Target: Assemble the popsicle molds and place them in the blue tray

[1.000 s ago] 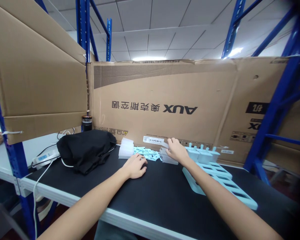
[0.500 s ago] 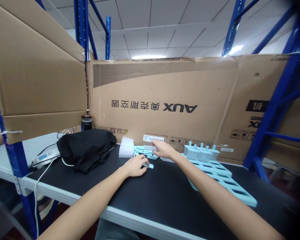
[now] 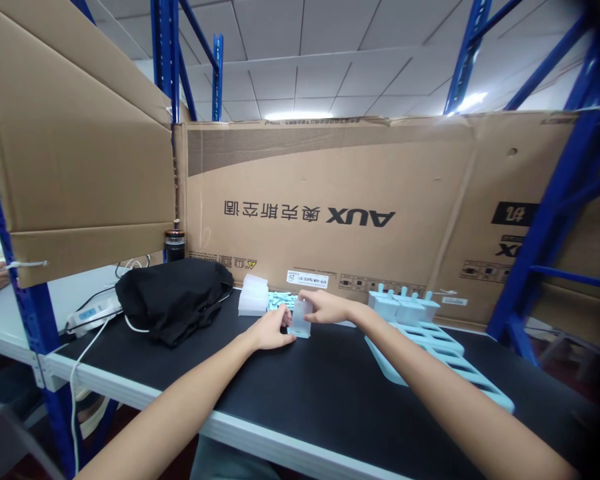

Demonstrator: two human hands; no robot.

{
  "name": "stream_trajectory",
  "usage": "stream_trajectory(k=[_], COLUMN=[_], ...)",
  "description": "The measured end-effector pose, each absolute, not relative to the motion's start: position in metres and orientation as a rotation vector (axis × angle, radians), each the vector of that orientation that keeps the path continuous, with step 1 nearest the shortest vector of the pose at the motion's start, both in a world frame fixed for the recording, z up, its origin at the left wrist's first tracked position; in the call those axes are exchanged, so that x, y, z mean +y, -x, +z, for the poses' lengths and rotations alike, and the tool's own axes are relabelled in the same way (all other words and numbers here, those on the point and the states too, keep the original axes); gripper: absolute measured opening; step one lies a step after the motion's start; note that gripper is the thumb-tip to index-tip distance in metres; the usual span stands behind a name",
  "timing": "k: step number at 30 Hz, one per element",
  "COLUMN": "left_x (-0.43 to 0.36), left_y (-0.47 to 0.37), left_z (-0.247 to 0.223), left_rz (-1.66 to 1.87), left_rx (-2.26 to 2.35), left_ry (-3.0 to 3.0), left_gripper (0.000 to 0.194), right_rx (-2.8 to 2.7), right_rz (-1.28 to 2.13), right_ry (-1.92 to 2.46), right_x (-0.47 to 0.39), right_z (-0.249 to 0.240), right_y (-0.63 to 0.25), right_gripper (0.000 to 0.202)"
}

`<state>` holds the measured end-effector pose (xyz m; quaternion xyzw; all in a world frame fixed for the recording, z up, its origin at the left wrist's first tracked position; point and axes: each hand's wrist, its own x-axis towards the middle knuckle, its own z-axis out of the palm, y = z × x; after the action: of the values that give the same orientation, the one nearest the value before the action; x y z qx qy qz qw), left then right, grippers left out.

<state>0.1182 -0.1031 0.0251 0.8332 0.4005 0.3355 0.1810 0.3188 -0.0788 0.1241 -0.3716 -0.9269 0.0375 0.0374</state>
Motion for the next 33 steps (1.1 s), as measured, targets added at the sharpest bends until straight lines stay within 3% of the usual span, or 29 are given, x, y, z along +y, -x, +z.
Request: stream_trajectory(k=[33], left_x=[-0.095], left_y=[-0.115], left_z=[0.02], left_rz=[1.044], left_rx=[0.964], left_ry=[-2.215], left_gripper=[0.045], right_rx=[-2.954], right_rz=[-0.099], right_ry=[1.224], right_x=[-0.076], right_z=[0.107], right_y=[-0.308], right_gripper=[0.028])
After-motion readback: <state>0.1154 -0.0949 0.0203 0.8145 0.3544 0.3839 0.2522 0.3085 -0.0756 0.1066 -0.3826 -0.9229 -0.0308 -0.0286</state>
